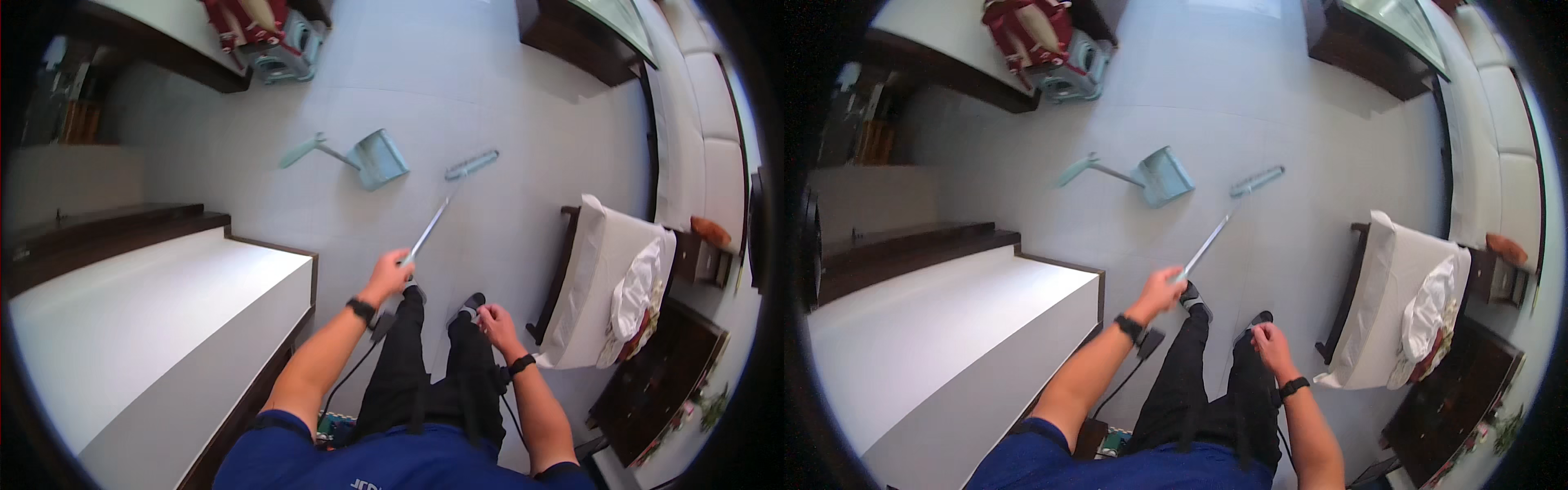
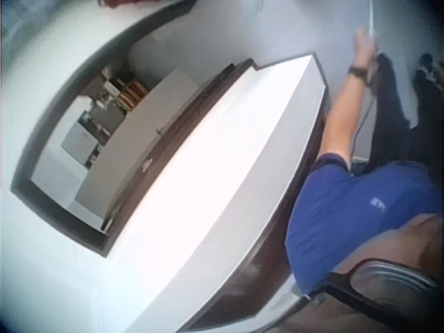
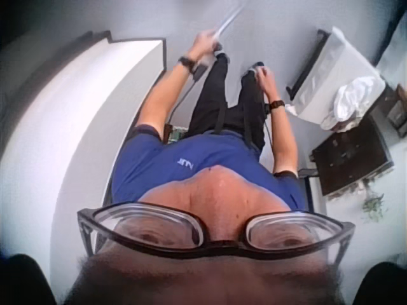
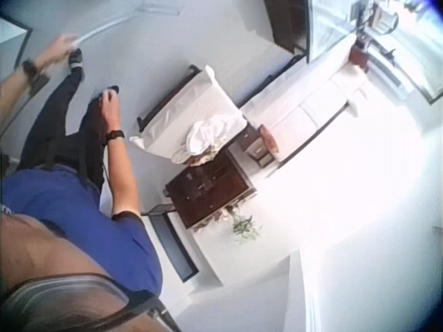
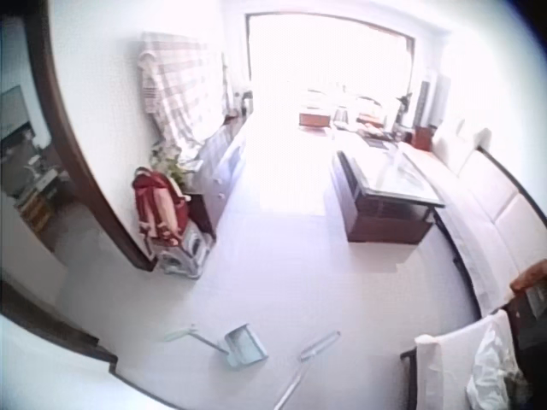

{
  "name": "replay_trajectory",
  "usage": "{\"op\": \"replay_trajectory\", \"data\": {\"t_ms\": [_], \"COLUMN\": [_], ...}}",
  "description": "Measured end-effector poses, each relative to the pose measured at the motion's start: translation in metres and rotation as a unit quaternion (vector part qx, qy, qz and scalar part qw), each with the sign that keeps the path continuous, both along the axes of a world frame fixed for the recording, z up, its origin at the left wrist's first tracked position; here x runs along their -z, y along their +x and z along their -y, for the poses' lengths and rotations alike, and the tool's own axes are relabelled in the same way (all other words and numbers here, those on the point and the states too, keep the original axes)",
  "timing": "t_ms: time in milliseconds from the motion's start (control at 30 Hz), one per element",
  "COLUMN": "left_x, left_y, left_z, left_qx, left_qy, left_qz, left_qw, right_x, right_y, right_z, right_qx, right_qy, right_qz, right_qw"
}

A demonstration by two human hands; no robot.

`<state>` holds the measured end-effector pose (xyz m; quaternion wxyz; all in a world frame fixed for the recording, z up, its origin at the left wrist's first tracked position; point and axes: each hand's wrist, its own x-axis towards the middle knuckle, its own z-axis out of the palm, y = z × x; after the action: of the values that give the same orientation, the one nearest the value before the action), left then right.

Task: Sweep the floor using a broom and dustpan in a living room and hallway area.

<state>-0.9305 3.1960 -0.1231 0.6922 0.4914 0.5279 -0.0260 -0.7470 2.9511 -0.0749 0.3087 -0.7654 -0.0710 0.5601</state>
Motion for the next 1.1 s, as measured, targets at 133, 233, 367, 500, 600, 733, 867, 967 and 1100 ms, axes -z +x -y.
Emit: {"op": "replay_trajectory", "data": {"t_ms": [133, 233, 367, 500, 600, 733, 867, 967, 1100], "left_x": [-0.052, -0.074, -0.100, -0.103, -0.097, -0.078, -0.070, -0.059, -0.043], "left_y": [-0.120, -0.174, -0.204, -0.194, -0.168, -0.127, -0.082, -0.054, -0.039], "left_z": [0.055, 0.106, 0.153, 0.177, 0.182, 0.168, 0.135, 0.102, 0.051], "left_qx": [-0.117, -0.219, -0.329, -0.484, -0.522, -0.599, -0.632, -0.648, -0.681], "left_qy": [-0.191, -0.254, -0.313, -0.327, -0.316, -0.314, -0.324, -0.345, -0.353], "left_qz": [-0.040, -0.044, -0.083, -0.044, -0.043, -0.057, -0.063, -0.042, -0.014], "left_qw": [0.974, 0.941, 0.887, 0.811, 0.791, 0.734, 0.701, 0.678, 0.641], "right_x": [-0.020, -0.022, -0.027, -0.028, -0.022, -0.010, 0.011, 0.031, 0.017], "right_y": [-0.007, -0.018, -0.044, -0.061, -0.072, -0.078, -0.079, -0.067, -0.034], "right_z": [-0.114, -0.183, -0.272, -0.354, -0.408, -0.472, -0.498, -0.502, -0.481], "right_qx": [-0.119, -0.139, -0.172, -0.117, -0.089, -0.056, -0.049, -0.037, 0.016], "right_qy": [0.071, 0.116, 0.149, 0.169, 0.161, 0.100, 0.059, 0.038, 0.026], "right_qz": [0.027, -0.016, -0.039, -0.116, -0.141, -0.147, -0.179, -0.248, -0.280], "right_qw": [0.990, 0.983, 0.973, 0.972, 0.973, 0.982, 0.981, 0.967, 0.959]}}
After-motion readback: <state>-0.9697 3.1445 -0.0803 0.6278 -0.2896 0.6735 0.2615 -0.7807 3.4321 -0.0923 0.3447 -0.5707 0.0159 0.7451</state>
